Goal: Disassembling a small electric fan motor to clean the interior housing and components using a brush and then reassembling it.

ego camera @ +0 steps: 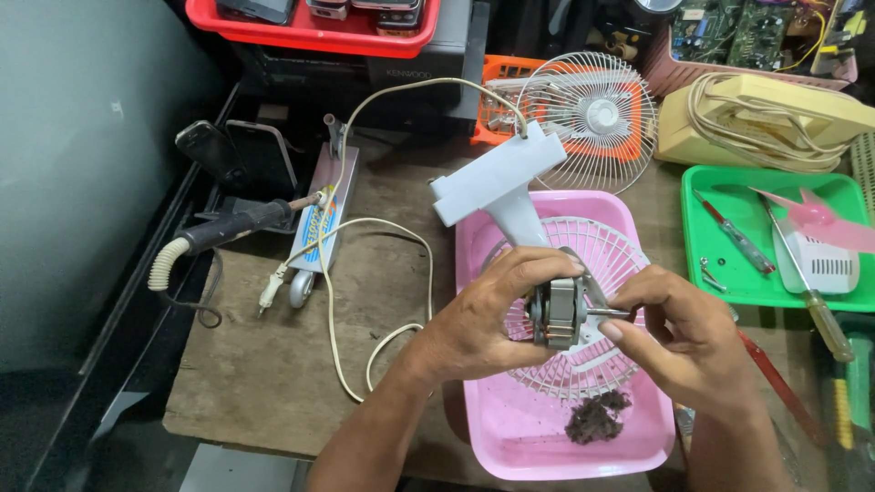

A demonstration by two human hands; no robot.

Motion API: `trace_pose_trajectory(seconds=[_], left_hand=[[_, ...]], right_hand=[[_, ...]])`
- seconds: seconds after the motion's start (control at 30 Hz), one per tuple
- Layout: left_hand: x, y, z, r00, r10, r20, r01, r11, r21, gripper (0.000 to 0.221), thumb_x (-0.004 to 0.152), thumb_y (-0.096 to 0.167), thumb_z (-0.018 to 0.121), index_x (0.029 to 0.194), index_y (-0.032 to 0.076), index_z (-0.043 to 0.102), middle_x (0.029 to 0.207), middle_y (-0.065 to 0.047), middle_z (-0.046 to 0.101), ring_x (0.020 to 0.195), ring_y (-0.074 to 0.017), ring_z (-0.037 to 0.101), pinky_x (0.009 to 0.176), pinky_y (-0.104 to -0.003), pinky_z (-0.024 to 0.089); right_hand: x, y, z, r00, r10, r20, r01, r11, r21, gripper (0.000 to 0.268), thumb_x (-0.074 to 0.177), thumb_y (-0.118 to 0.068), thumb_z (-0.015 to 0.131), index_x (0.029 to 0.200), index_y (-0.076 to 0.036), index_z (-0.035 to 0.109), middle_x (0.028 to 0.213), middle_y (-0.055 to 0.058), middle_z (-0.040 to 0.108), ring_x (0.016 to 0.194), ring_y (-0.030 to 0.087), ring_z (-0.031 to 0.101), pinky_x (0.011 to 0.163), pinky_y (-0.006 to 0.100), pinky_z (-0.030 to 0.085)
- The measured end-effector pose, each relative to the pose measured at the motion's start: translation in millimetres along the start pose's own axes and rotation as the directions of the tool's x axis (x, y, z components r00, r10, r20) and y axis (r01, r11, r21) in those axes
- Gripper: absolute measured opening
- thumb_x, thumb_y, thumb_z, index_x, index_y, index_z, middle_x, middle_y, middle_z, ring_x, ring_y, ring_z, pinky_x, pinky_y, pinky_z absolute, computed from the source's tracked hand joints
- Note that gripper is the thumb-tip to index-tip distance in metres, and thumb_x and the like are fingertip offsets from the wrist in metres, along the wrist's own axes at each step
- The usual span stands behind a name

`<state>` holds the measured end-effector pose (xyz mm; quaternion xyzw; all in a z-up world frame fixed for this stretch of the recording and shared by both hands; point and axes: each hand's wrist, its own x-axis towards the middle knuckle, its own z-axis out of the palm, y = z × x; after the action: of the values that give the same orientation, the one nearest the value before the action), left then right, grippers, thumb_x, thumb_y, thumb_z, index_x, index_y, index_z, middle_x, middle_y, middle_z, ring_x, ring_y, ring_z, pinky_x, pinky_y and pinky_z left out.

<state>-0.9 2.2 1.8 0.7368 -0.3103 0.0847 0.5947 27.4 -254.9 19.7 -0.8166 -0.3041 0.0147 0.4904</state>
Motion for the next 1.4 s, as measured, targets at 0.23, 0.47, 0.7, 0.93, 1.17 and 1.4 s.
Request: trace_pose_trajectory(seconds=[0.23, 0.47, 0.7, 0.93, 1.17, 1.4], left_hand=[[-0.3, -2.6, 1.8, 1.0, 0.007, -0.001, -0.007, 1.0, 0.018, 0.075, 0.08, 0.011, 0.081, 0.145, 0.013, 0.046, 0.143, -0.01, 0.057, 0.139, -0.0267, 0.056, 0.121, -0.043, 0.038], [-0.7, -2.3, 1.8, 1.0, -0.013, 0.023, 0.013, 1.0, -0.001, 0.078, 0.076, 0.007, 0.08, 0.146, 0.012, 0.046, 0.144, -0.01, 0.057, 0.143, -0.0272, 0.053, 0.125, -0.044, 0.036], [-0.3, -2.1, 0.5, 1.0, 0.0, 0.007, 0.0, 1.0, 0.003, 0.076, 0.079, 0.009, 0.081, 0.145, 0.012, 0.046, 0.143, -0.012, 0.057, 0.14, -0.0276, 0.055, 0.123, -0.043, 0.038], [-0.3, -2.6, 1.6, 1.0, 0.002, 0.006, -0.002, 1.0, 0.013, 0.076, 0.079, 0.009, 0.082, 0.146, 0.013, 0.046, 0.143, -0.01, 0.057, 0.14, -0.027, 0.055, 0.122, -0.043, 0.038], [-0.1, -2.3, 1.4, 1.0, 0.006, 0.017, -0.006, 1.0, 0.009, 0.076, 0.079, 0.007, 0.081, 0.146, 0.012, 0.045, 0.144, -0.011, 0.056, 0.142, -0.0279, 0.054, 0.124, -0.044, 0.037], [-1.1, -3.1, 1.9, 1.0, 0.0, 0.02, 0.0, 1.0, 0.002, 0.077, 0.078, 0.007, 0.081, 0.146, 0.013, 0.045, 0.144, -0.01, 0.056, 0.142, -0.0274, 0.053, 0.124, -0.044, 0.037]], right_hand=[[8.7, -13.3, 0.3, 0.996, -0.092, 0.001, 0.092, 0.993, -0.074, 0.006, 0.093, -0.011, 0.065, 0.09, -0.006, 0.065, 0.078, 0.004, 0.065, 0.066, 0.013, 0.056, 0.062, 0.025, 0.042], [12.4, -17.1, 1.1, 0.996, -0.089, 0.029, 0.091, 0.991, -0.097, 0.043, 0.106, -0.027, 0.043, 0.073, -0.005, 0.057, 0.07, 0.003, 0.057, 0.062, 0.014, 0.052, 0.061, 0.027, 0.041], [3.1, -2.9, -0.6, 1.0, 0.005, -0.025, -0.004, 1.0, 0.03, 0.024, 0.081, -0.017, 0.079, 0.102, -0.011, 0.067, 0.08, 0.001, 0.064, 0.063, 0.006, 0.051, 0.054, 0.02, 0.035], [8.2, -10.2, -0.6, 0.992, -0.129, -0.008, 0.129, 0.991, -0.049, 0.007, 0.091, -0.01, 0.069, 0.097, -0.006, 0.069, 0.082, 0.004, 0.068, 0.069, 0.013, 0.06, 0.065, 0.024, 0.045], [13.2, -14.7, -0.1, 0.99, -0.139, 0.032, 0.142, 0.986, -0.093, 0.032, 0.103, -0.02, 0.05, 0.077, -0.004, 0.061, 0.074, 0.005, 0.061, 0.066, 0.015, 0.057, 0.067, 0.027, 0.046], [12.5, -16.5, -0.4, 0.99, -0.135, 0.026, 0.137, 0.988, -0.074, 0.023, 0.098, -0.014, 0.057, 0.078, -0.004, 0.063, 0.076, 0.005, 0.065, 0.068, 0.016, 0.06, 0.068, 0.026, 0.049]])
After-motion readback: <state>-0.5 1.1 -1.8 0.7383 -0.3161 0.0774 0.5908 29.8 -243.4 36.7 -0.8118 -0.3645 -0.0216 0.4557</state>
